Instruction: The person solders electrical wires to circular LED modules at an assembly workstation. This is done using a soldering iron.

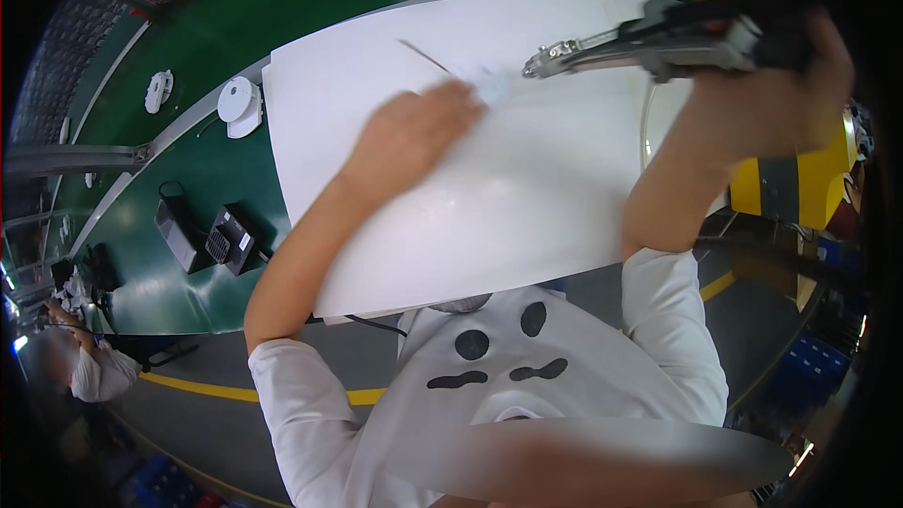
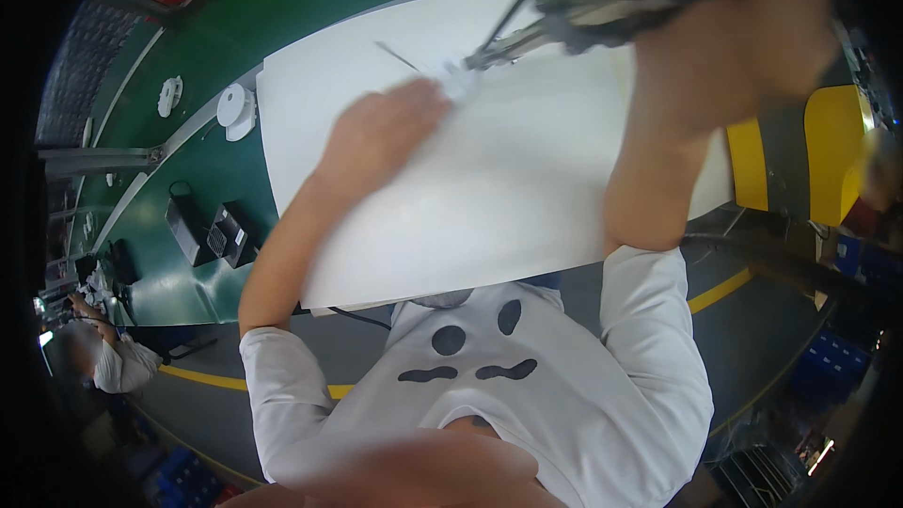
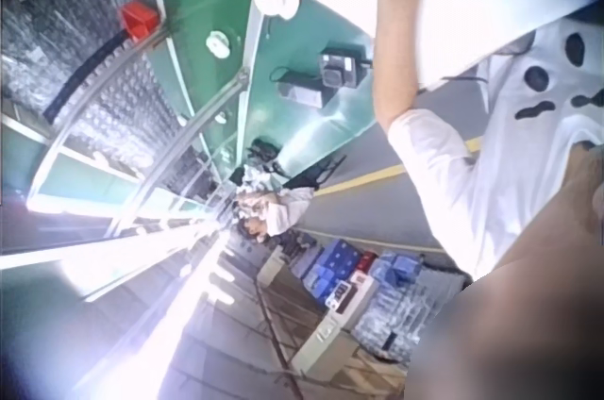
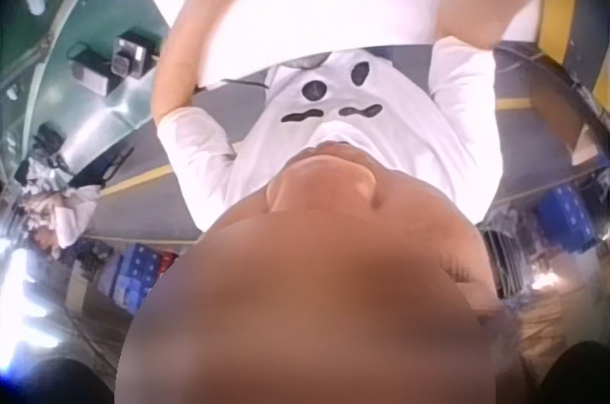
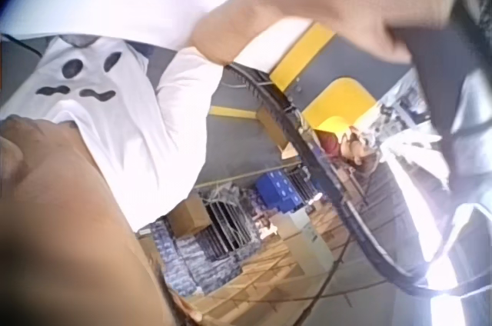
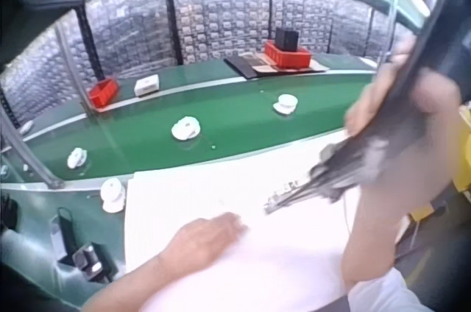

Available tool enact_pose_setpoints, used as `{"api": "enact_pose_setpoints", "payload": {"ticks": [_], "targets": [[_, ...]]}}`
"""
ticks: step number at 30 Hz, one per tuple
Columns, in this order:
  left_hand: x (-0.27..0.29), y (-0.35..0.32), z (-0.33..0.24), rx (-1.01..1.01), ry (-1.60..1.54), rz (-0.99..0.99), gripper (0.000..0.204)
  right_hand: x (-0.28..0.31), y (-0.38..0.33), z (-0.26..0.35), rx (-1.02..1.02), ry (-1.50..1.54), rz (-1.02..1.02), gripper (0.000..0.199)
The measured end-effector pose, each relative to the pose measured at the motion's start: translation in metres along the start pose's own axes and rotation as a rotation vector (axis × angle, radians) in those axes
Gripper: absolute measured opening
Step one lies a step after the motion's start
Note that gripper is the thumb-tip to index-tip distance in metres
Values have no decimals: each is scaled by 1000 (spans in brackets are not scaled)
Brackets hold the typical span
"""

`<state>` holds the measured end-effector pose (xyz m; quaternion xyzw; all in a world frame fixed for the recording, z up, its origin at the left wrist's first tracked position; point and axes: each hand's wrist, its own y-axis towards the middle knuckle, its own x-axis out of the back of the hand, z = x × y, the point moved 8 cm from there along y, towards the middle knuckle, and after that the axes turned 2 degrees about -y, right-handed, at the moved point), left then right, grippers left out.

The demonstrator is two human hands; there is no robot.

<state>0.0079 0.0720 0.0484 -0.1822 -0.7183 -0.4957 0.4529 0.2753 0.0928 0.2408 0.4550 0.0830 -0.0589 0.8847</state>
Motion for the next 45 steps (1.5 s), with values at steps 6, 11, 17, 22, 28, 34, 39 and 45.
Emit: {"api": "enact_pose_setpoints", "payload": {"ticks": [6, 11, 17, 22, 28, 34, 39, 45], "targets": [[19, -2, 161, 573, 439, -22, 33, 18, -2, 12, 135, -347, -258, 30], [4, 9, 246, 627, 620, -116, 39, 11, -3, 19, 235, -369, -179, 23], [-37, 75, 258, 442, 508, 55, 29, -1, -13, 20, 353, -623, -201, 29], [2, 65, 236, 755, 83, -311, 26, -15, -20, 22, 246, -528, -235, 26], [-38, -30, 120, 1259, -1264, -405, 25, -36, -26, 23, 102, -492, -322, 22], [-5, -55, 35, 1219, -462, 414, 20, -58, -28, 26, 58, -509, -252, 19], [28, 18, -30, 52, -17, -56, 46, -91, -12, 27, -141, -275, -166, 23], [-11, 5, -26, 9, -18, -87, 50, -98, -17, 14, -225, -226, -157, 22]]}}
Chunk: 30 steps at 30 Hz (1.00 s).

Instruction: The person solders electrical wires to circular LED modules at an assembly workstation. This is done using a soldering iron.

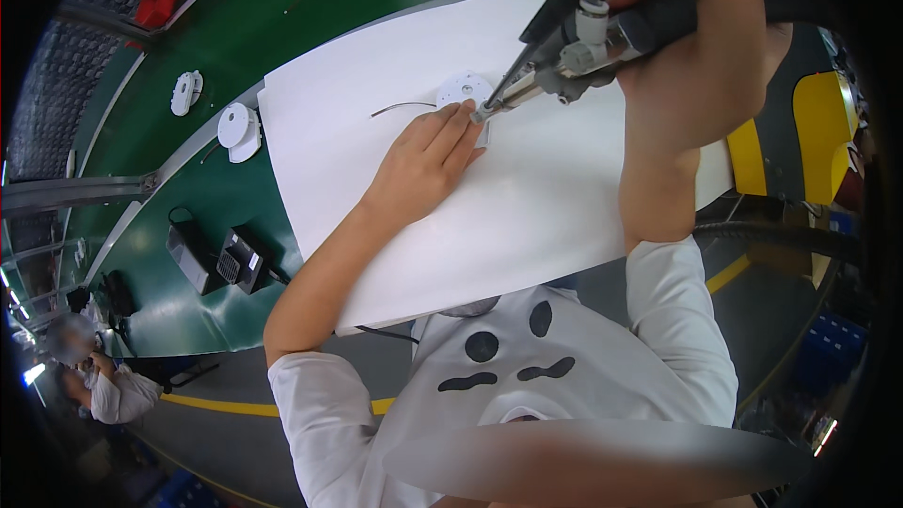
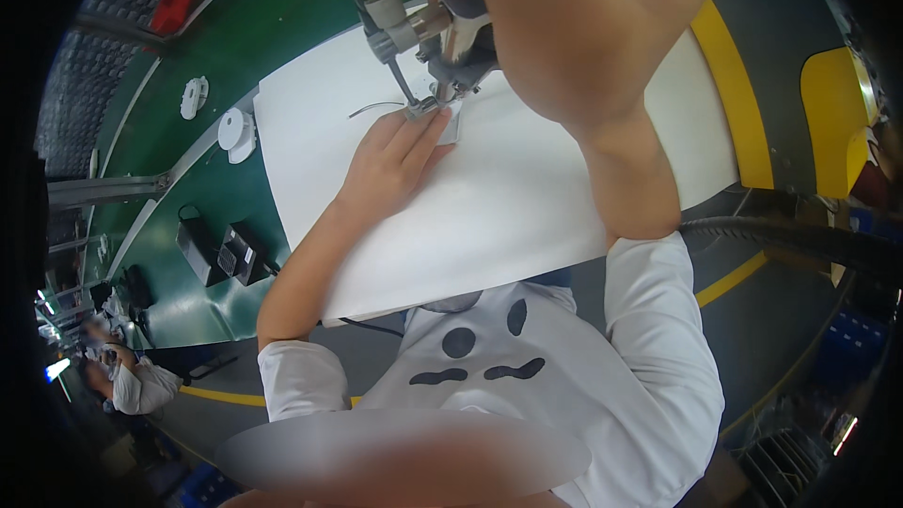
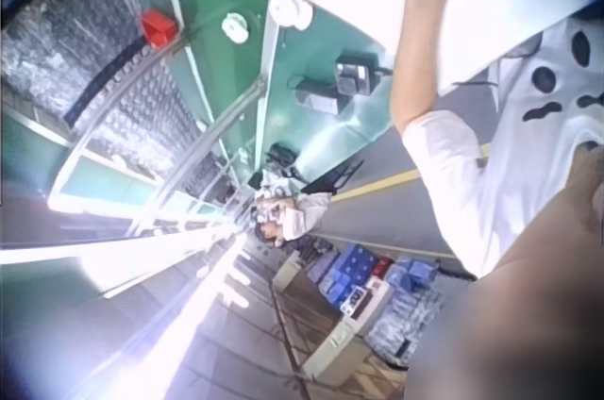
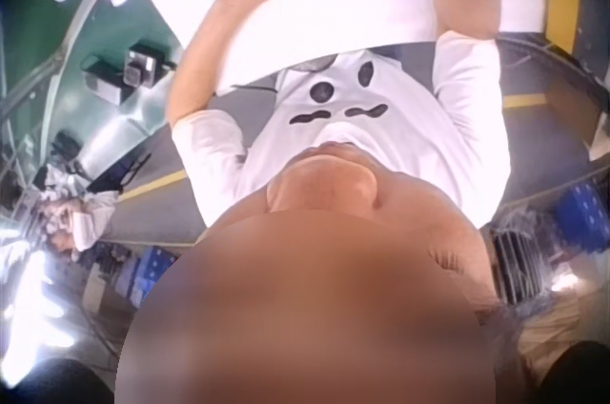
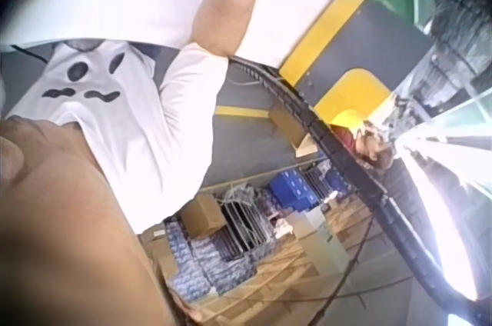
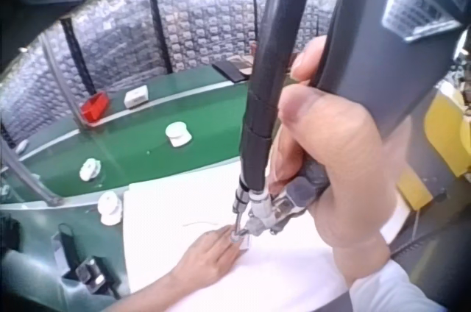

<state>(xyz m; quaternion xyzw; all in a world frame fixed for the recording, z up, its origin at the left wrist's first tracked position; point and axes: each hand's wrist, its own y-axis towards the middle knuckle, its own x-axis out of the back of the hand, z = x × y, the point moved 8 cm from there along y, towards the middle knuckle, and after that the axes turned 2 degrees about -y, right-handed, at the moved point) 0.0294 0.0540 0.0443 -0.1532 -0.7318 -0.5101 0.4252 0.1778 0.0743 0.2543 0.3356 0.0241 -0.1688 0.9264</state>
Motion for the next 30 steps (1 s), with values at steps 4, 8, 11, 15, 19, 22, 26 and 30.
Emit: {"api": "enact_pose_setpoints", "payload": {"ticks": [4, 8, 11, 15, 19, 22, 26, 30], "targets": [[0, 1, -1, -15, 26, -10, 50, -2, 0, -7, 18, 28, 22, 21], [-2, 1, -4, -34, 97, 6, 49, -4, 1, -11, -20, 12, 6, 20], [-3, -2, -6, -46, 151, 48, 41, -4, 2, -11, 25, -1, -5, 19], [-6, -3, -7, -56, 203, 99, 35, -6, 4, -16, 46, 25, 71, 19], [-6, -2, -8, -63, 205, 83, 35, -7, 0, -11, 113, -82, 118, 17], [-5, -2, -6, -49, 190, 83, 34, -9, -2, -13, 30, -16, 96, 15], [1, 0, -6, -47, 8, 24, 40, 18, 4, -15, 134, -34, -19, 12], [2, 3, -10, -67, -127, 63, 35, 37, 5, -17, 232, -87, -88, 16]]}}
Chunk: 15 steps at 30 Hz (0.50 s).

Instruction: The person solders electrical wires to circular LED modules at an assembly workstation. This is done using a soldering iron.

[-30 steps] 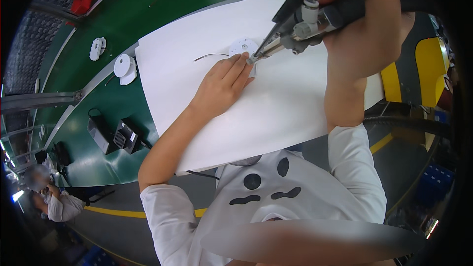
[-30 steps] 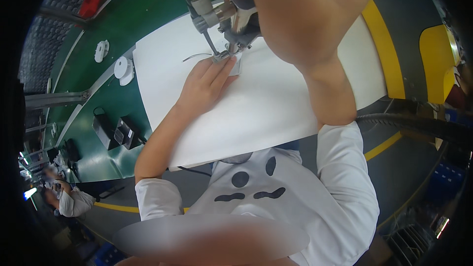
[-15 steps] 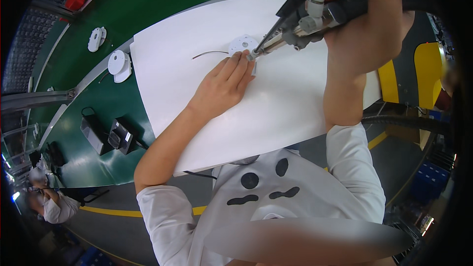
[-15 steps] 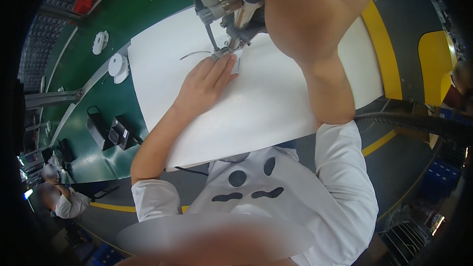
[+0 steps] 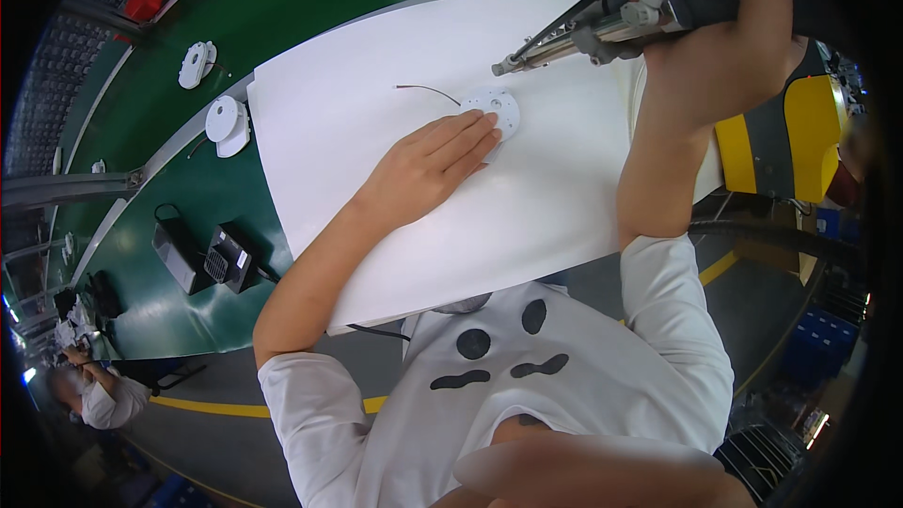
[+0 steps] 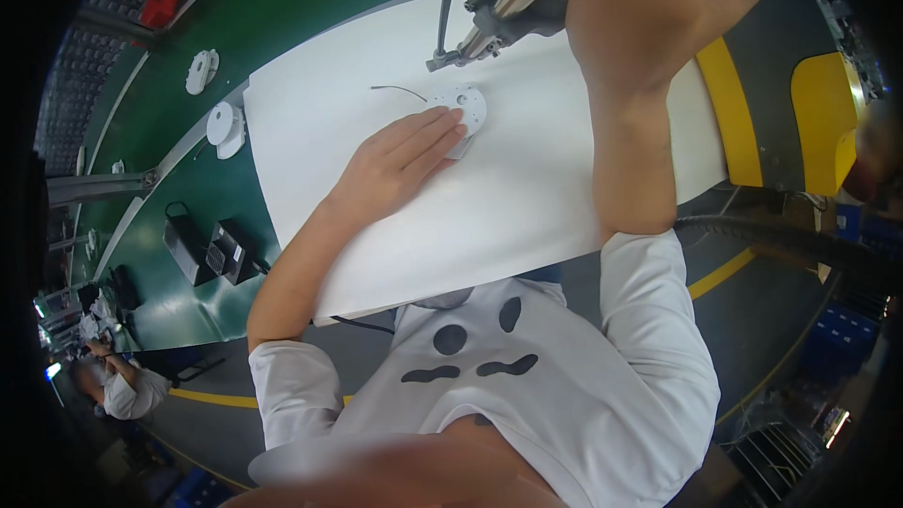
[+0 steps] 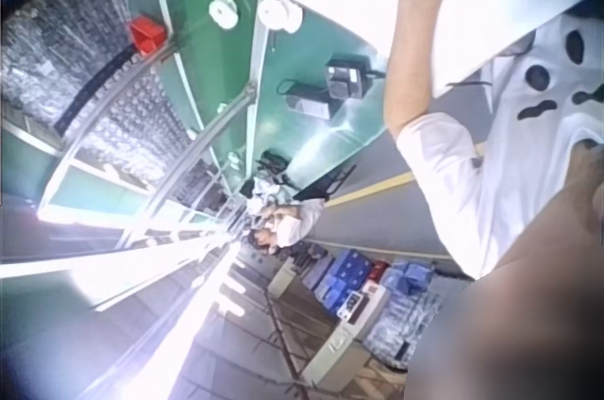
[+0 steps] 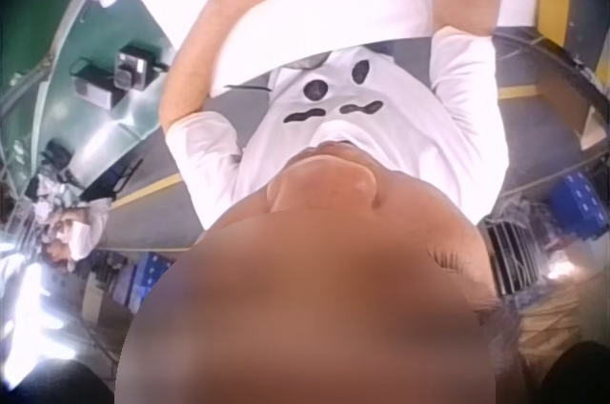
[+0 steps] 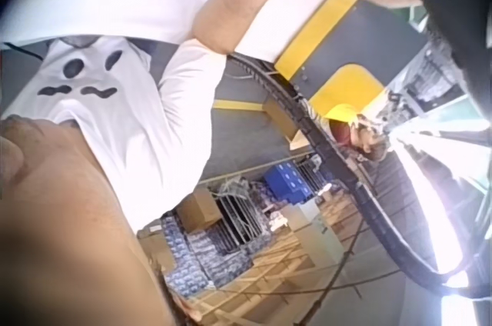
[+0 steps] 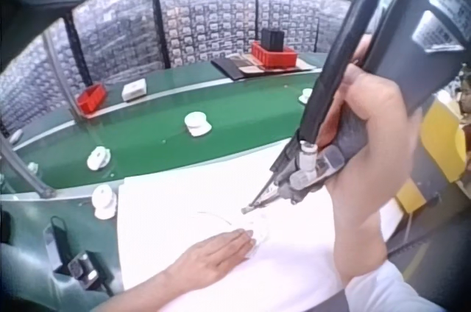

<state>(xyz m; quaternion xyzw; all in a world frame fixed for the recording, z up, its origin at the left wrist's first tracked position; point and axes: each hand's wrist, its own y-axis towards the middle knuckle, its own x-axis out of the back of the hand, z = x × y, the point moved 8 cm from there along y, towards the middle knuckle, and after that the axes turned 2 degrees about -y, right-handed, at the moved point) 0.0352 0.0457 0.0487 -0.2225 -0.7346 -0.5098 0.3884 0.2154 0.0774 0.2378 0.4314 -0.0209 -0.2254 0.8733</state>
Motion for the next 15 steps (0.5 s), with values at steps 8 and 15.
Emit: {"api": "enact_pose_setpoints", "payload": {"ticks": [8, 15], "targets": [[1, -5, 4, 49, 92, -22, 35, 1, -13, 2, -204, 73, -85, 23], [2, -6, 3, 16, 189, -65, 49, -44, -8, 18, -134, 6, 256, 23]]}}
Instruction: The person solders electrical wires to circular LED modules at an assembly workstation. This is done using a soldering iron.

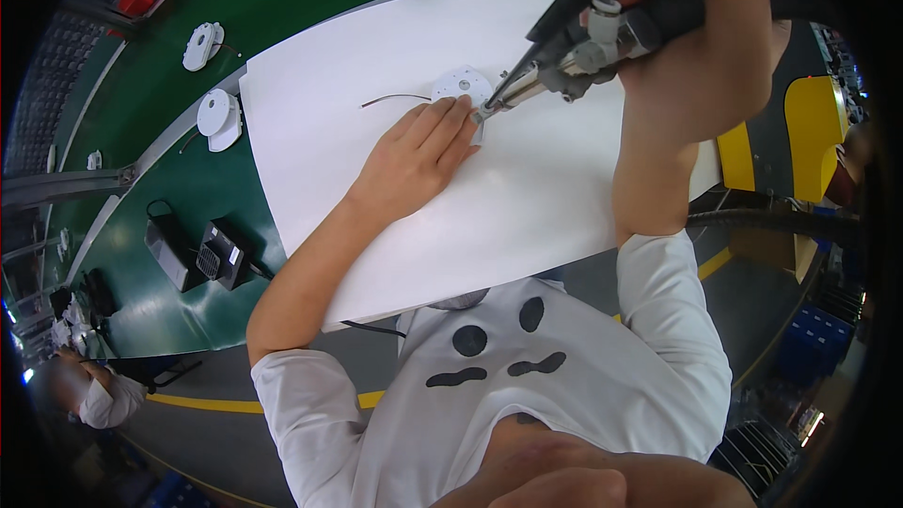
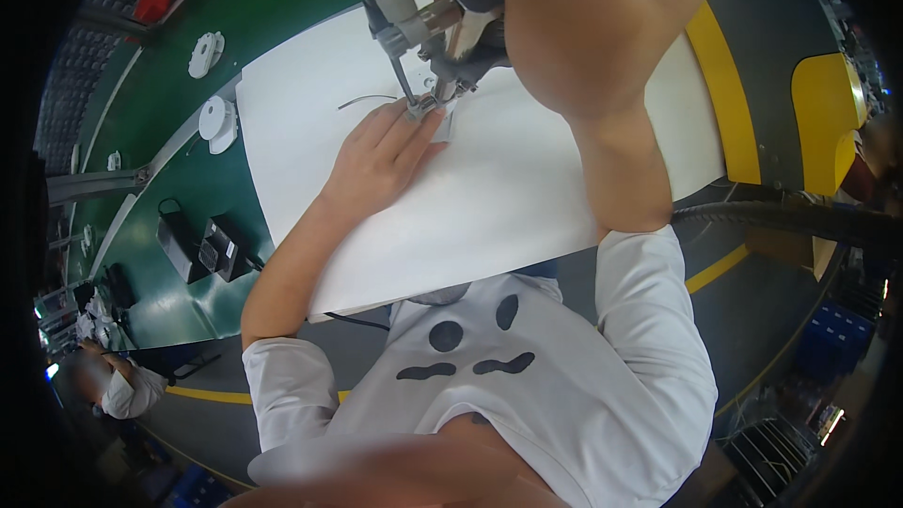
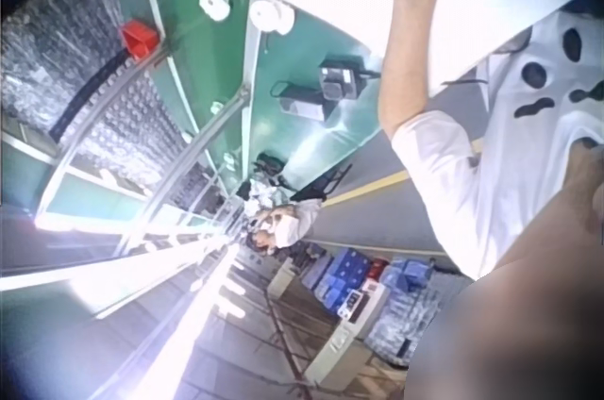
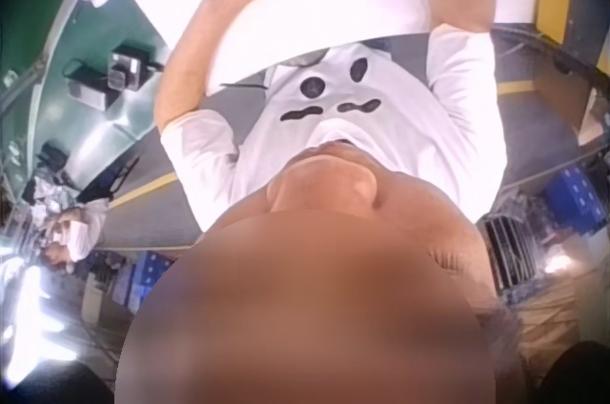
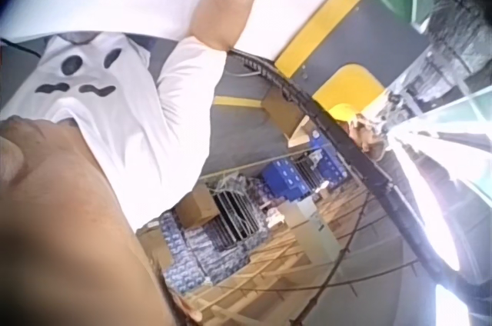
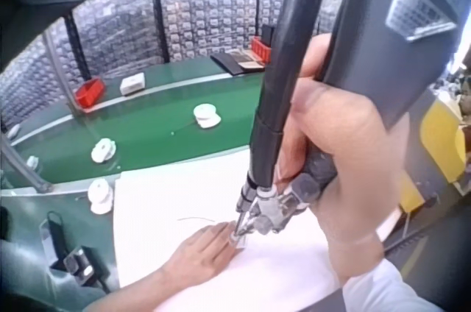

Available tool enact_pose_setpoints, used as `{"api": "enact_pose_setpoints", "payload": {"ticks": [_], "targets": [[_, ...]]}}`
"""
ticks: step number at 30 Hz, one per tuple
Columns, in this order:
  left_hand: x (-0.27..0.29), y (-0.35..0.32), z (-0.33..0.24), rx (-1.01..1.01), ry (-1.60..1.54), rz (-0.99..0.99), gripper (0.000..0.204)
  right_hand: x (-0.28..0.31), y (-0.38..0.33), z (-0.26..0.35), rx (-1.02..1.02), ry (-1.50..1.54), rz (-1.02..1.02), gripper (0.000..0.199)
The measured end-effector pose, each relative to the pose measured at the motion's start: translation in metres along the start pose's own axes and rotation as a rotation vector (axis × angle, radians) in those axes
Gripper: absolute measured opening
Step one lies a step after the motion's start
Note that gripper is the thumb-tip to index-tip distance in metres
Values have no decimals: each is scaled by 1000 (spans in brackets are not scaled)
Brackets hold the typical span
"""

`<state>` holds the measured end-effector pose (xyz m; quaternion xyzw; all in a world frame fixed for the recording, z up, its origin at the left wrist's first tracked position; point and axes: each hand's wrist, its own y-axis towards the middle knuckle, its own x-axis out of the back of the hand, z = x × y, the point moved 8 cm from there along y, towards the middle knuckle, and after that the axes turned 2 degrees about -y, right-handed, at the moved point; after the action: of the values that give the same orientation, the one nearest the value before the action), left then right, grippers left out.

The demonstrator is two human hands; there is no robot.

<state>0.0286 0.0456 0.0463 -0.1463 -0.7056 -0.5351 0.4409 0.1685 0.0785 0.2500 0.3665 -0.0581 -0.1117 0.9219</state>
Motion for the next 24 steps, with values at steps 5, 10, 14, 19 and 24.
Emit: {"api": "enact_pose_setpoints", "payload": {"ticks": [5, 10, 14, 19, 24], "targets": [[1, 0, -1, -1, 7, -13, 49, 5, -1, -1, 61, -22, -65, 25], [-5, -4, -1, 15, 49, 61, 31, 0, -2, 0, 87, 11, -11, 27], [-1, -1, -1, -6, 20, 1, 50, -1, -4, 3, 50, -23, -59, 28], [-4, -3, -1, 2, 44, 51, 31, 4, -8, -5, -15, -70, -135, 26], [-2, -2, -1, 7, 15, 29, 48, -4, -2, -4, -10, 7, -48, 26]]}}
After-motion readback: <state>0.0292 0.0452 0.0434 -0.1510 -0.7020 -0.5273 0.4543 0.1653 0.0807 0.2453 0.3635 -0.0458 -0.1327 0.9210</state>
